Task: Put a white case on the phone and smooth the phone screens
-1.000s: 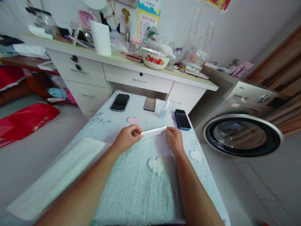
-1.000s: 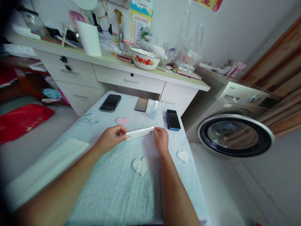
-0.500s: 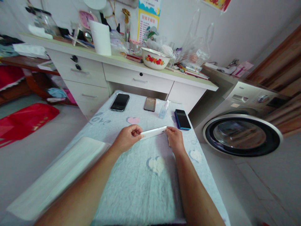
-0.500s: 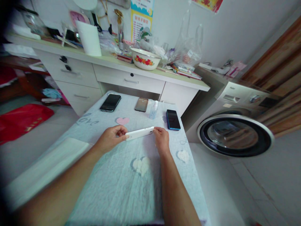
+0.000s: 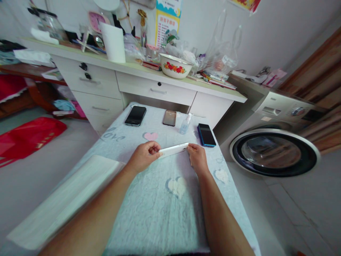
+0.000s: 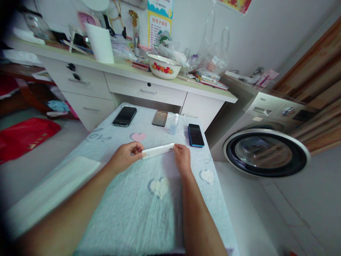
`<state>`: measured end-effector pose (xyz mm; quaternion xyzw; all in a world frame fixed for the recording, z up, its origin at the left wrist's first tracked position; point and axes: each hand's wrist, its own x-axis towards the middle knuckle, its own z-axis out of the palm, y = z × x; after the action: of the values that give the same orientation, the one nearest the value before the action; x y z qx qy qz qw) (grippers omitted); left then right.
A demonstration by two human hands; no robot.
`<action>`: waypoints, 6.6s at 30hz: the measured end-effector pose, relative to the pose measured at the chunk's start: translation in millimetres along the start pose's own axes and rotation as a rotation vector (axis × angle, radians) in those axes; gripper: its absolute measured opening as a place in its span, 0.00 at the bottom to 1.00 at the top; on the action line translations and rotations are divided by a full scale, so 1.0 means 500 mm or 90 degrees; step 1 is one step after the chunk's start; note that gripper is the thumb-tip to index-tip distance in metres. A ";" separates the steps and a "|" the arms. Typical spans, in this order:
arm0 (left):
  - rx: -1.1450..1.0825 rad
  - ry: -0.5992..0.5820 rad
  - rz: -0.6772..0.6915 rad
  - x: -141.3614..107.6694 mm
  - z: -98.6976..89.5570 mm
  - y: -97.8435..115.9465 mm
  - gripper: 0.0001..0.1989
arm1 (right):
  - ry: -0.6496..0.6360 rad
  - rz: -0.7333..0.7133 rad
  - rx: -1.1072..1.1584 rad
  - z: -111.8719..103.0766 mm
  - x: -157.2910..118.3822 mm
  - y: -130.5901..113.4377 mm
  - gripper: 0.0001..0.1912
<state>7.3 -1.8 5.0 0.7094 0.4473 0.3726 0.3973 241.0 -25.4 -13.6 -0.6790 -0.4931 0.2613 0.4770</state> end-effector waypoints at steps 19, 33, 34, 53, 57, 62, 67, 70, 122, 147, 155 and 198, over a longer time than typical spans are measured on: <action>0.010 0.011 0.005 -0.001 -0.002 0.000 0.07 | 0.018 -0.033 -0.062 0.001 0.008 0.010 0.19; 0.069 0.040 0.021 -0.007 0.015 -0.003 0.08 | 0.129 -0.306 -0.040 -0.040 -0.010 -0.067 0.07; 0.074 0.041 0.022 -0.008 0.018 -0.002 0.08 | 0.135 -0.322 -0.051 -0.043 -0.015 -0.076 0.08; 0.219 0.037 0.104 -0.004 0.032 -0.005 0.04 | 0.204 -0.464 -0.206 -0.029 -0.054 -0.131 0.09; 0.236 0.004 0.122 -0.004 0.024 -0.003 0.05 | 0.197 -0.474 -0.210 -0.025 -0.059 -0.134 0.10; 0.204 0.042 0.180 -0.008 0.017 0.018 0.06 | 0.170 -0.487 -0.207 -0.013 -0.070 -0.141 0.10; 0.139 0.132 0.236 -0.022 0.017 0.047 0.06 | 0.145 -0.505 -0.192 0.001 -0.081 -0.148 0.11; 0.116 0.157 0.271 -0.031 0.018 0.058 0.05 | 0.135 -0.519 -0.185 0.008 -0.088 -0.152 0.12; 0.100 0.216 0.307 -0.042 0.022 0.074 0.03 | 0.072 -0.579 -0.172 0.039 -0.120 -0.152 0.19; 0.129 0.234 0.336 -0.045 0.021 0.075 0.03 | 0.175 -0.537 -0.194 0.014 -0.091 -0.139 0.14; 0.122 0.229 0.332 -0.043 0.024 0.074 0.02 | 0.156 -0.552 -0.184 0.023 -0.102 -0.144 0.15; 0.113 0.238 0.334 -0.043 0.026 0.079 0.03 | 0.115 -0.563 -0.175 0.028 -0.111 -0.148 0.16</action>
<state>25.3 -35.9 31.4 0.7517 0.3454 0.5453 0.1357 177.2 -66.7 41.1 -0.4807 -0.7215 -0.0949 0.4892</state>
